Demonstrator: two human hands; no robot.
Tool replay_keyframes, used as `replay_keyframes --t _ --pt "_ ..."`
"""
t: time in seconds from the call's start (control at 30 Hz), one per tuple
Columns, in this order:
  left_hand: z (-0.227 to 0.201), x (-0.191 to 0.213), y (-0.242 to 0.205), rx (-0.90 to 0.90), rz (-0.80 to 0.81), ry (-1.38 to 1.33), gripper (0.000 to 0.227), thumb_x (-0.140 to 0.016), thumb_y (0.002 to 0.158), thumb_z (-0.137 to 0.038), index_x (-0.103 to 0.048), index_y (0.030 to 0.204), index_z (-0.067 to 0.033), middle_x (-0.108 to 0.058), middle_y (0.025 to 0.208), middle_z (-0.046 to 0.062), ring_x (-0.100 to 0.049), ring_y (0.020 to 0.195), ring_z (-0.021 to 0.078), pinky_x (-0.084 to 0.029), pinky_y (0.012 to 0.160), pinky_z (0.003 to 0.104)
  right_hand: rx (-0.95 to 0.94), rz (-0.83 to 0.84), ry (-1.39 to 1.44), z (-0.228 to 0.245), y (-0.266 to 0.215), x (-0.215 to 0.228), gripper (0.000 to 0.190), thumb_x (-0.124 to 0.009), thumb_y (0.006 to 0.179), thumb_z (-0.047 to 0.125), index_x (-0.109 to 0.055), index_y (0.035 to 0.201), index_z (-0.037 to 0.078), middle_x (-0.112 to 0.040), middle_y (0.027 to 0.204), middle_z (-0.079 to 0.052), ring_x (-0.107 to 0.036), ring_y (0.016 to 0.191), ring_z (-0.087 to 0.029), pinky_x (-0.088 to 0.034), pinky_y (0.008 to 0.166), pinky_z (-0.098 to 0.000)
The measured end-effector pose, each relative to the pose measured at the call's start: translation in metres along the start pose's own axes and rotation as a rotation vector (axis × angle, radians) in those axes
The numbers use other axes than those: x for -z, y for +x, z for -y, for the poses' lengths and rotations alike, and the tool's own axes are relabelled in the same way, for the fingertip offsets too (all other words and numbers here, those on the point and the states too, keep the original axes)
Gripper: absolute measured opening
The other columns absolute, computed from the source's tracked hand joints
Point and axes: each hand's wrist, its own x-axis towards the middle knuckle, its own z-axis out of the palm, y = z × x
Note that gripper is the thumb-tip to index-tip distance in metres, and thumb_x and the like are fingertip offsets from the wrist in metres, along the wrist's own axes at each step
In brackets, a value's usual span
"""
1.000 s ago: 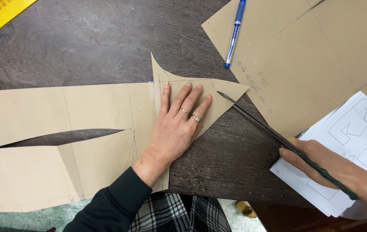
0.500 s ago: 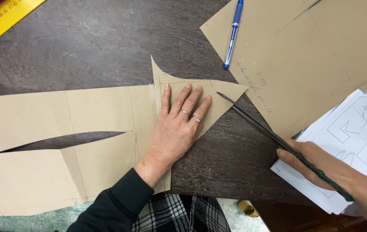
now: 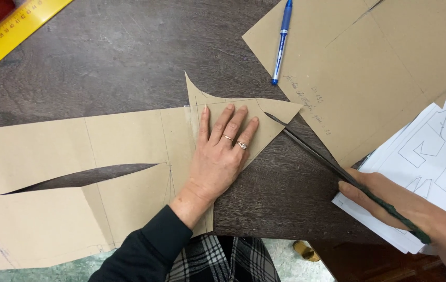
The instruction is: The person marks a line on a piece of cardboard with a blue pen and then uses scissors to cut along the marked line. They continue cutting the cardboard into a specific shape.
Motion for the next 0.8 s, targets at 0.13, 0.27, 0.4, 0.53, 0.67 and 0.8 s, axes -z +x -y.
replay_keyframes --t 0.13,0.27,0.4,0.53,0.67,0.8 --pt "0.001 0.0 0.0 0.004 0.01 -0.009 0.038 -0.056 0.096 -0.009 -0.054 0.135 -0.0083 -0.05 0.14 0.016 -0.045 0.133 0.0353 -0.026 0.112 0.063 0.018 -0.001 -0.004 0.006 0.0 -0.001 0.042 -0.036 0.092 0.041 -0.068 0.112 0.022 -0.077 0.095 0.011 -0.063 0.087 -0.003 -0.051 0.08 -0.0211" --pt "0.001 0.0 0.0 0.006 -0.01 -0.012 0.036 -0.053 0.097 -0.007 -0.055 0.133 -0.0078 -0.051 0.14 0.016 -0.047 0.131 0.0353 -0.027 0.111 0.063 -0.015 -0.011 0.015 0.015 0.002 -0.003 0.045 -0.036 0.09 0.044 -0.065 0.119 0.026 -0.077 0.098 0.01 -0.065 0.089 -0.005 -0.05 0.083 -0.0228" --pt "0.001 0.0 0.0 0.006 0.01 -0.019 0.038 -0.052 0.097 -0.007 -0.053 0.135 -0.0076 -0.051 0.139 0.016 -0.046 0.132 0.0353 -0.026 0.112 0.063 0.044 -0.049 0.009 -0.012 0.011 -0.014 0.037 -0.039 0.094 0.04 -0.065 0.106 0.018 -0.069 0.084 0.005 -0.06 0.081 -0.008 -0.048 0.077 -0.0242" --pt "0.002 0.0 -0.001 0.015 0.016 -0.033 0.039 -0.055 0.098 -0.007 -0.051 0.136 -0.0076 -0.049 0.142 0.015 -0.044 0.134 0.0352 -0.025 0.112 0.064 -0.03 -0.061 0.037 -0.029 0.016 -0.024 0.038 -0.041 0.094 0.043 -0.062 0.089 0.013 -0.062 0.081 0.001 -0.056 0.077 -0.011 -0.046 0.072 -0.025" --pt "0.003 -0.001 -0.001 0.019 0.015 -0.044 0.039 -0.055 0.097 -0.005 -0.051 0.136 -0.008 -0.049 0.141 0.015 -0.044 0.134 0.0349 -0.026 0.112 0.064 -0.072 -0.066 0.119 -0.026 0.014 -0.03 0.041 -0.043 0.095 0.043 -0.062 0.083 0.009 -0.054 0.073 0.0 -0.049 0.067 -0.014 -0.039 0.064 -0.0269" --pt "0.003 0.002 0.0 0.022 0.043 -0.052 0.04 -0.054 0.096 -0.007 -0.05 0.136 -0.008 -0.048 0.142 0.015 -0.044 0.134 0.035 -0.024 0.112 0.064 -0.029 -0.093 0.134 -0.03 0.013 -0.037 0.04 -0.045 0.097 0.042 -0.057 0.077 0.01 -0.049 0.067 0.001 -0.045 0.061 -0.013 -0.036 0.058 -0.0285"
